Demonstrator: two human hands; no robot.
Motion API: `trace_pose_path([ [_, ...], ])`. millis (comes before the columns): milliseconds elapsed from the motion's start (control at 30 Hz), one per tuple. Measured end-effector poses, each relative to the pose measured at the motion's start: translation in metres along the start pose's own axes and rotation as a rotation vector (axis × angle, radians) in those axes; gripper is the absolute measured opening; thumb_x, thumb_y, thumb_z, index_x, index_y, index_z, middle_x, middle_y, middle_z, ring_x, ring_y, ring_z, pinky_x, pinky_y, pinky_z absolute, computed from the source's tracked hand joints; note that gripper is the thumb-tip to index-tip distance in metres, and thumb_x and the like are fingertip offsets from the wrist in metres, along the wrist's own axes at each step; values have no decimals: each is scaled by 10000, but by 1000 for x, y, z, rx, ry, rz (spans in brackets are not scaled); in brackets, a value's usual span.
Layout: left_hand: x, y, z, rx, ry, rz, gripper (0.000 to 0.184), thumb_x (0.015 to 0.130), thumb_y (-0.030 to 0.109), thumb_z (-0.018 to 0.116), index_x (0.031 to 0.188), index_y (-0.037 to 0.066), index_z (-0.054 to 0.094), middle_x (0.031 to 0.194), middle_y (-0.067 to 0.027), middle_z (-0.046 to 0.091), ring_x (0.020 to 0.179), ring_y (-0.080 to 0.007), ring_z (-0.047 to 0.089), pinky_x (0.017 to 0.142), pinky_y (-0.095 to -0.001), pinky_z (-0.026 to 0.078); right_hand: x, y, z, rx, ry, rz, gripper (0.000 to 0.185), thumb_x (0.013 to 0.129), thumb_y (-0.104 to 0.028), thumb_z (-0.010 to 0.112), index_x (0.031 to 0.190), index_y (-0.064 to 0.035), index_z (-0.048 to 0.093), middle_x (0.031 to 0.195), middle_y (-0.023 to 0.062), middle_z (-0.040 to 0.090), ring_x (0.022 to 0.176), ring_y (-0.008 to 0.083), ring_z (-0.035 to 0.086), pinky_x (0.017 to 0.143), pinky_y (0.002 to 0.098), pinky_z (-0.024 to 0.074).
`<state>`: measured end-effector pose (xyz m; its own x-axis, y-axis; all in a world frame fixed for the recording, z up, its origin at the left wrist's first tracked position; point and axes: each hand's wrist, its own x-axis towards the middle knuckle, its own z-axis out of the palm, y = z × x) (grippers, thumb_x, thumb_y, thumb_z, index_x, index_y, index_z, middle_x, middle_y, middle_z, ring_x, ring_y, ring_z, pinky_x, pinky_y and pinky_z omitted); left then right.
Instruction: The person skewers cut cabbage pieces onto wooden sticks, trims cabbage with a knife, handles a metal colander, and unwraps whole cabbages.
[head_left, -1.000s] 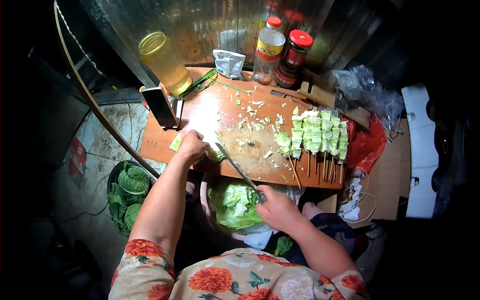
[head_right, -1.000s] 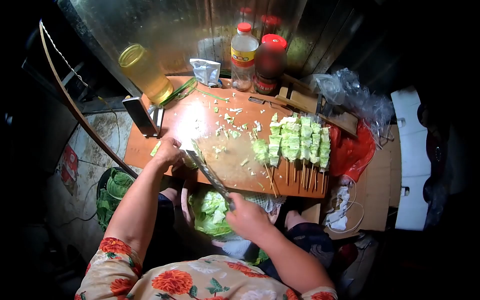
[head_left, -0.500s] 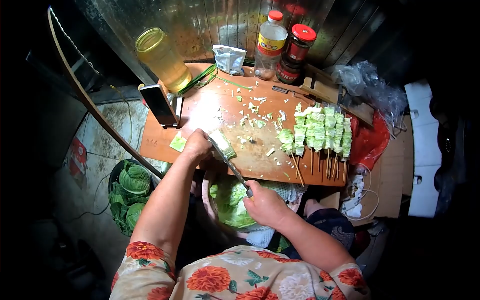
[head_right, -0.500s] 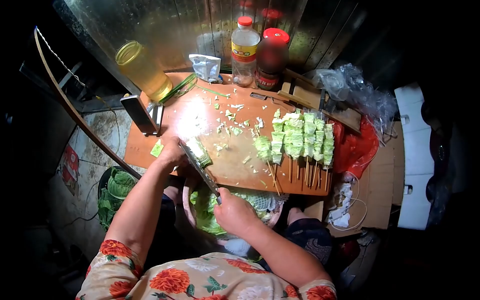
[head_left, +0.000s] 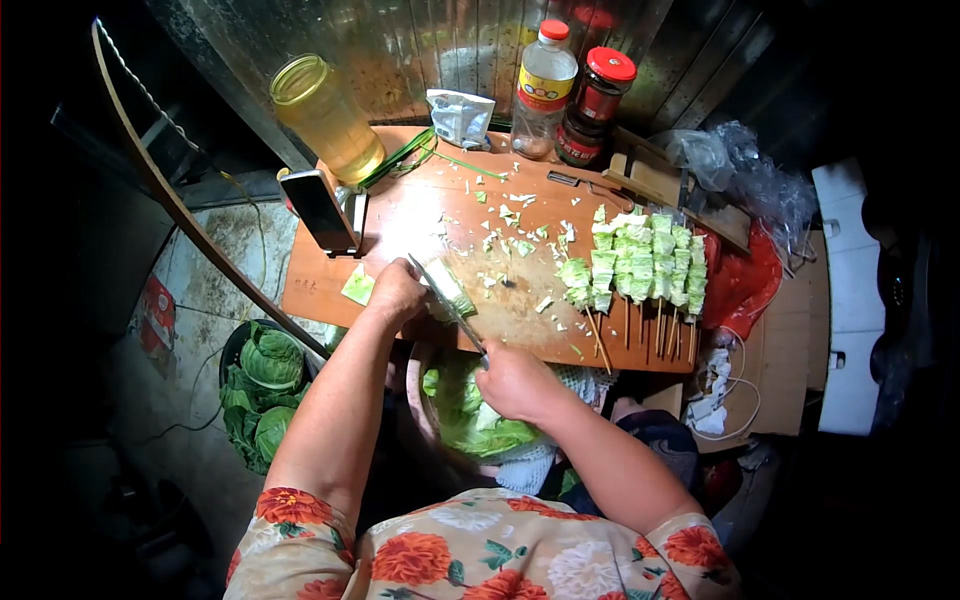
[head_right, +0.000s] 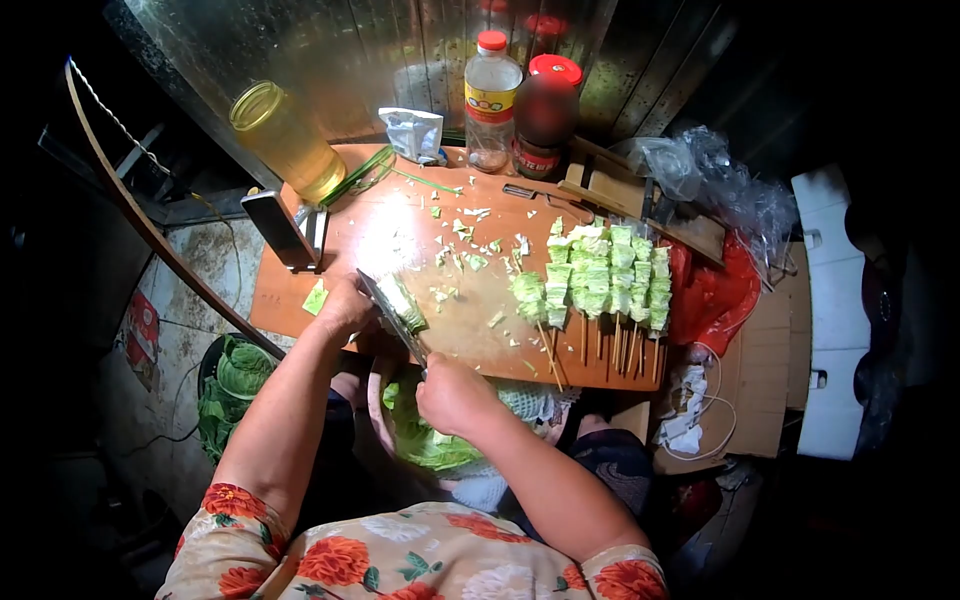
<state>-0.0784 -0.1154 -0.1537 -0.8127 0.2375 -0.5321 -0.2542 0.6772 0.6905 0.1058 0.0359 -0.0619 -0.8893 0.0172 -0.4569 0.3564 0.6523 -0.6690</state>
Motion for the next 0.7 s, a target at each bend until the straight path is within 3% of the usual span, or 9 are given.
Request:
trace_pose_path([
  [133, 4, -5, -1, 27, 31, 84, 294, 717, 52, 682, 973, -17, 555, 873, -157, 642, 789, -253, 631, 690, -342, 520, 12, -1, 13, 43, 48, 47, 329, 847, -189, 543, 1043, 75, 516, 852, 321, 611, 860, 458, 607, 791, 496, 475],
  [433, -18, 15, -5, 99, -18, -6, 468, 716, 96, 725, 1122, -24, 525, 974, -186, 647, 828, -265, 645, 675, -336, 525, 21, -10, 3, -85, 2, 61, 278, 855, -163, 488, 1018, 62, 505, 863, 273, 639, 840, 432, 630, 780, 489, 493],
  [533, -19, 15, -4, 66, 5, 100, 501, 716, 93, 733, 1149, -29, 511, 961, -176, 648, 804, -254, 645, 650, -340, 529, 24, -7, 13, -75, 8, 27, 276, 853, -150, 486, 1023, 67, 504, 871, 271, 641, 854, 424, 631, 784, 484, 492],
  [633, -22, 17, -12, 0, 1, 26, 462, 728, 45, 715, 1138, -26, 512, 893, -159, 646, 722, -232, 639, 597, -331, 528, 22, -7, 18, -86, 38, 49, 280, 856, -155, 496, 1034, 61, 505, 876, 260, 645, 861, 413, 633, 790, 480, 491],
  [700, -34, 32, -27, -162, -68, -171, 425, 739, -7, 688, 1129, -22, 519, 835, -146, 640, 645, -211, 627, 551, -310, 520, 17, -7, 15, -18, 47, 75, 284, 862, -176, 507, 1034, 50, 509, 883, 251, 647, 868, 406, 634, 793, 478, 490],
])
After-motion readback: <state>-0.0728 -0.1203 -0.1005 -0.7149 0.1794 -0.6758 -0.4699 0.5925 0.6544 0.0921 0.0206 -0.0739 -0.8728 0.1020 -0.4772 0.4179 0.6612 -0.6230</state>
